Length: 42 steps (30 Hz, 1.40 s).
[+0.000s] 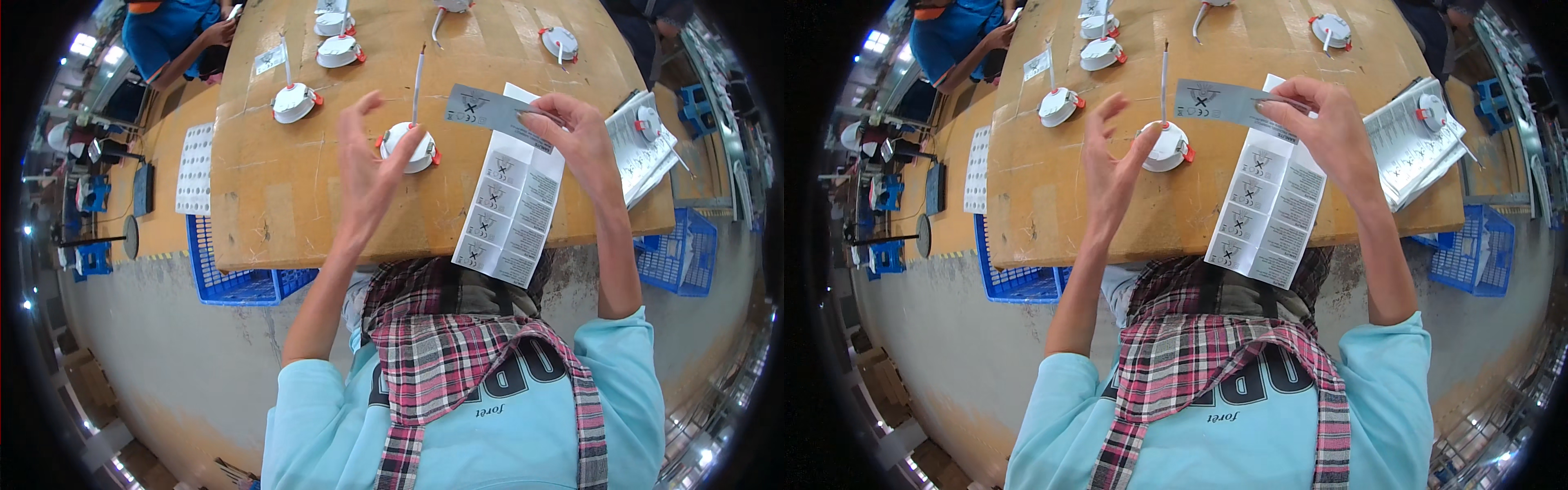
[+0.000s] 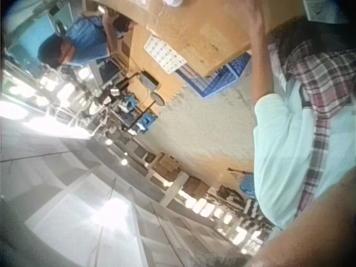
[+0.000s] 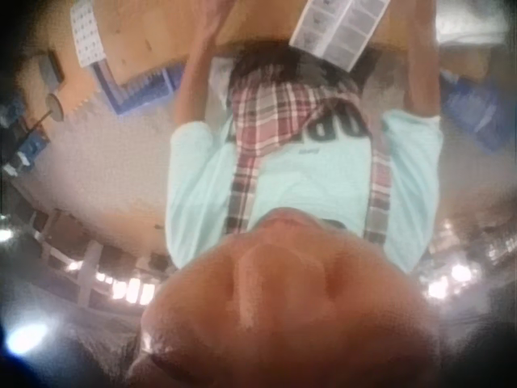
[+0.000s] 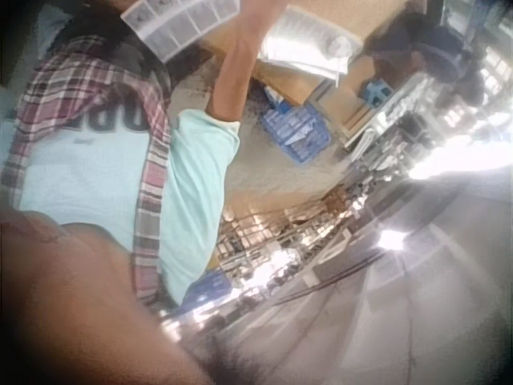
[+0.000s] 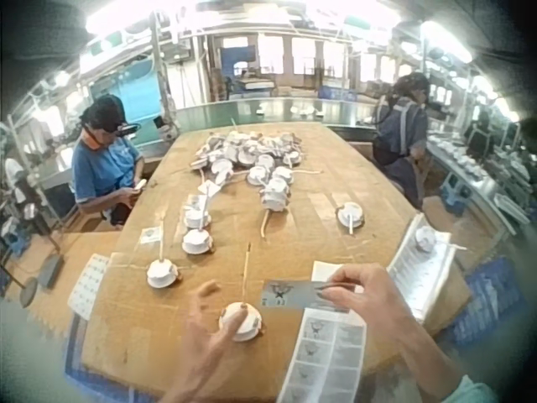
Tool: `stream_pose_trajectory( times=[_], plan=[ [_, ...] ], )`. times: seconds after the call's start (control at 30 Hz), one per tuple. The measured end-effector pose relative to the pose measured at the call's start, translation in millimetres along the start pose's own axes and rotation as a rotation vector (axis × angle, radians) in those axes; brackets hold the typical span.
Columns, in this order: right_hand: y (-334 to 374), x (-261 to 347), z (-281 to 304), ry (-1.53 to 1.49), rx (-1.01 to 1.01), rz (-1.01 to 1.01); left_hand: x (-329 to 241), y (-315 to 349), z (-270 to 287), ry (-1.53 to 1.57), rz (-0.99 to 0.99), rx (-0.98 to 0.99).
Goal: Applying specification labels to the back of small round LED light fixtures.
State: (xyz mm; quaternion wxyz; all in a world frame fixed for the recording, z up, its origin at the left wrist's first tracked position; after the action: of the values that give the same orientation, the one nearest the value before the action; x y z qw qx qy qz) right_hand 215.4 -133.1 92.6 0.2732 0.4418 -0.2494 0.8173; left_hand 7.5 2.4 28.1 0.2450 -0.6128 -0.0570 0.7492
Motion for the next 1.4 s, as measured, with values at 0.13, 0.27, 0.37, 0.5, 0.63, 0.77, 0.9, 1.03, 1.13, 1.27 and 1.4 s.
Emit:
stream_pose_trajectory(
  times=[0.13, 0.27, 0.37, 0.5, 0.63, 0.77, 0.9, 1.03, 1.13, 1.27, 1.4],
  plan=[
    [-7.9, -1.9, -13.3, -0.014, 0.146, -0.012, 26.5, 13.0, 9.2, -0.229, 0.083, 0.146],
    [-13.7, 1.0, -30.9, 0.024, 0.217, 0.035, 19.2, 22.3, 8.4, -0.260, 0.078, 0.159],
    [-16.1, 7.4, -40.6, 0.027, 0.242, 0.037, 8.9, 10.5, 21.7, 0.064, 0.189, 0.091],
    [-14.3, 26.3, -48.4, -0.091, 0.328, 0.035, 0.5, -6.1, 26.9, 0.334, 0.319, 0.094],
    [-6.8, 40.0, -47.7, -0.284, 0.452, 0.029, 4.9, -7.3, 24.3, 0.536, 0.399, 0.199],
    [-13.5, 34.7, -41.2, -0.358, 0.436, 0.015, 3.9, -2.6, 26.5, 0.219, 0.021, 0.220],
    [-17.8, 29.8, -39.6, -0.304, 0.425, -0.026, -12.0, 22.7, 7.2, -0.206, -0.230, 0.251],
    [-7.1, 52.7, -33.9, -0.385, 0.635, -0.113, 11.2, 24.7, -3.3, -0.275, -0.070, 0.236],
    [2.6, 62.0, -27.5, -0.416, 0.699, -0.124, 8.9, 20.7, -7.5, -0.344, -0.152, 0.187],
    [7.9, 57.2, -13.9, -0.439, 0.774, -0.154, 18.3, 15.5, -13.0, -0.446, -0.120, 0.191],
    [20.0, 68.3, -4.6, -0.535, 0.739, -0.100, 28.6, 6.7, -14.4, -0.426, -0.181, 0.138]
  ],
)
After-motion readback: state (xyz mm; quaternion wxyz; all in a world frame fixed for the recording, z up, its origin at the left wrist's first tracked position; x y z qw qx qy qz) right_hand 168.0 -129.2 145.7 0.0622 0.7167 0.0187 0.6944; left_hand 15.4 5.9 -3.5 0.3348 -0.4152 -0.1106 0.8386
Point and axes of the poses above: each hand's wrist, its own y-axis away from the middle knuckle, its own z-axis out of the back of the hand, x = y × z, the point moved 2 cm from there along -y, towards the middle knuckle, and after that the axes turned 13 degrees about -x, right-handed, at the moved point
